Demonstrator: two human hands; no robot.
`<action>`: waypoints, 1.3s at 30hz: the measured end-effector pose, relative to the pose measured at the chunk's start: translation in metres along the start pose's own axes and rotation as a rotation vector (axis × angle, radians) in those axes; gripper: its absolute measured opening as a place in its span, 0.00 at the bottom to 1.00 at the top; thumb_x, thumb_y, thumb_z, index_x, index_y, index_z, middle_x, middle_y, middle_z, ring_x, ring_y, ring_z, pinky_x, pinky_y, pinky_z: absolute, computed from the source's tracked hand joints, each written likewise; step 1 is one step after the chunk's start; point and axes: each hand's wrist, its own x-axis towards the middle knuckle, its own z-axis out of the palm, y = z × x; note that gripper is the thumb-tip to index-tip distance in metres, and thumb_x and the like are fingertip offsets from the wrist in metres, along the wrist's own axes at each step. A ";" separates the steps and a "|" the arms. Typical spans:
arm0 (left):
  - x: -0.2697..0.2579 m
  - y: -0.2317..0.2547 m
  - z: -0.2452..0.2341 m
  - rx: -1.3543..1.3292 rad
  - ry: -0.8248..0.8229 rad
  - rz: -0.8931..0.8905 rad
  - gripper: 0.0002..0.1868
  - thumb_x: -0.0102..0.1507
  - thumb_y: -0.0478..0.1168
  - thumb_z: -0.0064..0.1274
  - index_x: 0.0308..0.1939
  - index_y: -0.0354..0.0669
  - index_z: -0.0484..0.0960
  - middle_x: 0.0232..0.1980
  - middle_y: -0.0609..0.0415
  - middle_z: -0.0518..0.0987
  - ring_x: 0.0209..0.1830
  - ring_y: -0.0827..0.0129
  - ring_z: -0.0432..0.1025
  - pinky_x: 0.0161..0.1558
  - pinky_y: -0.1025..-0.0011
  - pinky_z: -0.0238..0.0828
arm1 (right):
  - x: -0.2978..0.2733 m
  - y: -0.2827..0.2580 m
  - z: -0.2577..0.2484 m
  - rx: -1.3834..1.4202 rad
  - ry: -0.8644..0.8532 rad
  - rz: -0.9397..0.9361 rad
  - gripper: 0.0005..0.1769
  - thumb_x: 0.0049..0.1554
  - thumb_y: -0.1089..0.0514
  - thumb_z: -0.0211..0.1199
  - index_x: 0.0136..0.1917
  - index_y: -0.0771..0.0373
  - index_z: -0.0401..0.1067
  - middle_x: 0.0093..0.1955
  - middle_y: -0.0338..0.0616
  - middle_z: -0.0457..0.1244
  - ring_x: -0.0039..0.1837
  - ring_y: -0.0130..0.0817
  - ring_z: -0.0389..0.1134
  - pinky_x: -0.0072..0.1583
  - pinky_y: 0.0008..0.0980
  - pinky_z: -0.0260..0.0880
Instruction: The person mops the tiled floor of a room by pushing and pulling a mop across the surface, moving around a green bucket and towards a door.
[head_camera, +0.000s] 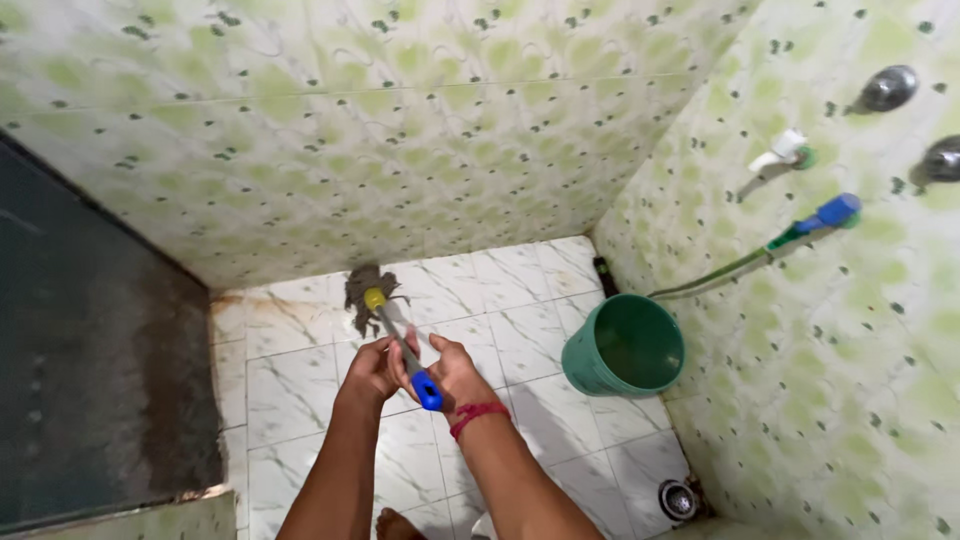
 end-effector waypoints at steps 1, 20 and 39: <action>-0.010 0.000 0.008 -0.008 0.004 0.016 0.15 0.69 0.37 0.45 0.51 0.24 0.76 0.42 0.42 0.82 0.38 0.59 0.77 0.39 0.72 0.81 | 0.012 -0.004 -0.001 0.015 0.026 0.025 0.23 0.65 0.50 0.52 0.53 0.78 0.66 0.46 0.57 0.65 0.44 0.45 0.69 0.47 0.37 0.78; -0.097 -0.099 0.141 -0.541 0.333 0.398 0.13 0.70 0.35 0.44 0.48 0.23 0.65 0.39 0.45 0.70 0.29 0.65 0.70 0.29 0.72 0.77 | 0.158 -0.118 -0.019 -1.061 -0.125 0.083 0.20 0.61 0.58 0.45 0.49 0.78 0.70 0.37 0.54 0.68 0.37 0.41 0.67 0.41 0.35 0.73; -0.146 -0.132 0.051 -1.120 -0.198 0.648 0.06 0.68 0.28 0.35 0.47 0.26 0.64 0.38 0.43 0.68 0.23 0.73 0.64 0.18 0.84 0.66 | 0.144 -0.018 -0.049 -1.103 0.069 0.239 0.06 0.63 0.66 0.55 0.53 0.69 0.61 0.51 0.56 0.63 0.51 0.45 0.71 0.56 0.41 0.78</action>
